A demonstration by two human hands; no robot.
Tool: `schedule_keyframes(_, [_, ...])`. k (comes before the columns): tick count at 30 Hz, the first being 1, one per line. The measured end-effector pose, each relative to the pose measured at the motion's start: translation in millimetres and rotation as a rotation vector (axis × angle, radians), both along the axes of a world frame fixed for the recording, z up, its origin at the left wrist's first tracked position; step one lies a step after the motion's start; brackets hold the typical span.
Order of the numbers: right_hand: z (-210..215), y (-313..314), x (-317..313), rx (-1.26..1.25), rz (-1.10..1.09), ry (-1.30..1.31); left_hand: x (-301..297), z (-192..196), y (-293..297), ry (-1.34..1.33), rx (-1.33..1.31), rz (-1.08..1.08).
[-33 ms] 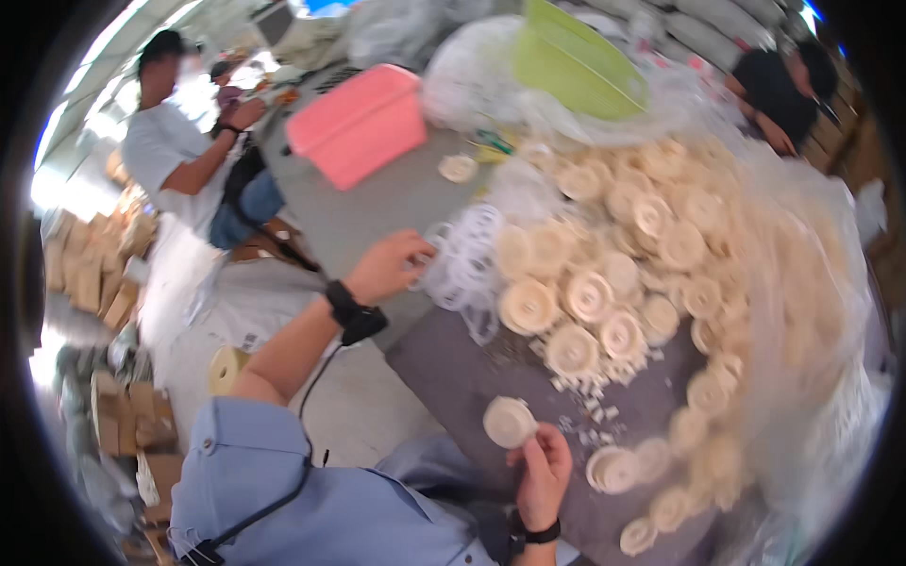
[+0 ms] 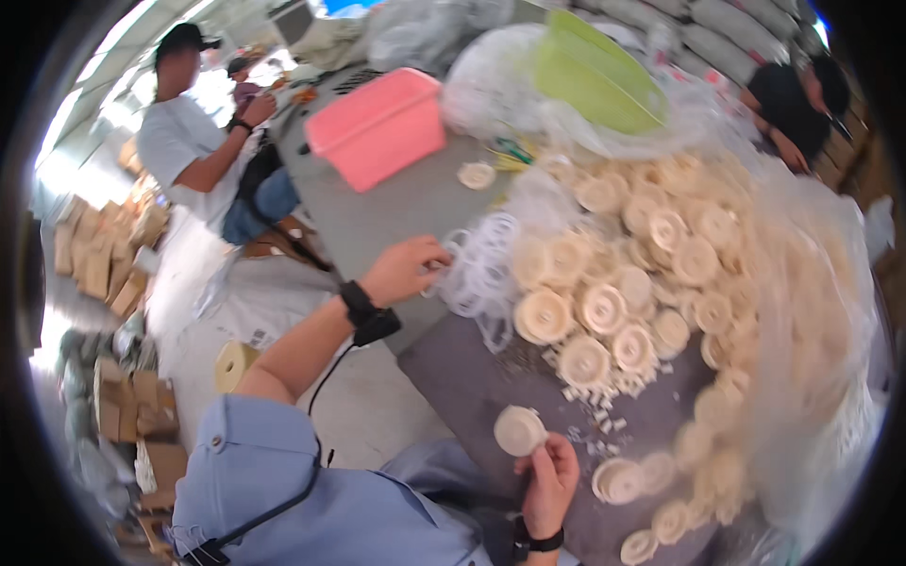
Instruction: The person is manually assembling small white plastic components by attaching circular rings to base pieces and placing finished units into a bag.
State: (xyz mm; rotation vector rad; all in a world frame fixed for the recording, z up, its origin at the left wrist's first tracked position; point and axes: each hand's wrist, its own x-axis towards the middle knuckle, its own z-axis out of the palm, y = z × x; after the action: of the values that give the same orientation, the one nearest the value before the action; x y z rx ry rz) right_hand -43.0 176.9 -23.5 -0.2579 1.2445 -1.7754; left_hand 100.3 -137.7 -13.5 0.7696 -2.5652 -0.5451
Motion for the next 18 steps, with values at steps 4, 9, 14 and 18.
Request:
schedule_keyframes(4, [7, 4, 2, 0.002, 0.019, -0.023, 8, 36, 7, 0.003, 0.078, 0.116])
schedule_keyframes(9, [5, -3, -1, -0.035, 0.0, -0.039, 0, 78, 23, 0.219, 0.357, 0.101])
schedule_keyframes(14, [22, -21, 5, -0.147, -0.225, -0.065, -51, 92, 101, 0.167, 1.3, -0.381])
schedule_keyframes(18, [34, -10, -2, -0.169, -0.304, 0.049, -99, 37, 145, 0.249, 1.338, -0.618])
